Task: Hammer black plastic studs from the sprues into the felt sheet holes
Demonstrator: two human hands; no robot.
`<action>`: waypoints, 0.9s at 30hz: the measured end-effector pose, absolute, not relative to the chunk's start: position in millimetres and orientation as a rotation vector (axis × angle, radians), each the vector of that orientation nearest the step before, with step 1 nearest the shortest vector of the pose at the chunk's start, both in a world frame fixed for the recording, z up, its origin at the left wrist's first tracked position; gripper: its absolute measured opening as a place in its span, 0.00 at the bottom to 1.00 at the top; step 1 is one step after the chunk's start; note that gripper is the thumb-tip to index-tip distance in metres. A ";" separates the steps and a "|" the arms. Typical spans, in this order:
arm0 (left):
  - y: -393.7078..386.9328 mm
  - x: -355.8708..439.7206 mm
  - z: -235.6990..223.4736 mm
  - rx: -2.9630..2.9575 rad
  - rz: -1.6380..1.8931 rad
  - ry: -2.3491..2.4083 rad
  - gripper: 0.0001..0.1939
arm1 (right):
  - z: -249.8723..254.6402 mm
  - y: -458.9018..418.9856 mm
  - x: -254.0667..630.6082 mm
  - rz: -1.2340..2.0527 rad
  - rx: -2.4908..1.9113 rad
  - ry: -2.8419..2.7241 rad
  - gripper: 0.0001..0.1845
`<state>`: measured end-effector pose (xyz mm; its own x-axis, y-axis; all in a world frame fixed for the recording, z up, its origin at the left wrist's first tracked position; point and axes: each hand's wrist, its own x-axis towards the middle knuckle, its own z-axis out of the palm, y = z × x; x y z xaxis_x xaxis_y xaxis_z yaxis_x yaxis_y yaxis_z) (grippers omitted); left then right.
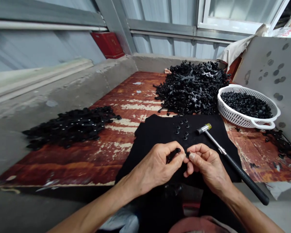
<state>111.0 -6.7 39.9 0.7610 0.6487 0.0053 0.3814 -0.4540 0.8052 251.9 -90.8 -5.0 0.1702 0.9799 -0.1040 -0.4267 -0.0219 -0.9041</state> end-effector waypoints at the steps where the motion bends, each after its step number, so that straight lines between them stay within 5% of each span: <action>1: -8.1 111.5 39.5 2.093 0.409 0.781 0.12 | -5.3 -90.9 251.7 1.285 -1.016 -0.729 0.19; 10: -11.5 117.6 33.4 2.254 0.600 0.733 0.10 | -2.0 -90.4 252.2 1.138 -1.255 -1.024 0.12; 15: -2.3 106.4 33.0 2.230 0.406 0.853 0.11 | 5.5 -79.5 256.2 0.715 -1.544 -1.350 0.03; 27: -5.2 86.1 25.1 2.217 0.307 0.961 0.08 | 3.3 -65.1 246.9 0.084 -1.991 -1.682 0.11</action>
<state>86.1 -5.2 25.1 0.6977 0.7144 -0.0539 0.5507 -0.4866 0.6782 246.9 -65.1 3.3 0.2238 0.9327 0.2828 0.9000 -0.0864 -0.4273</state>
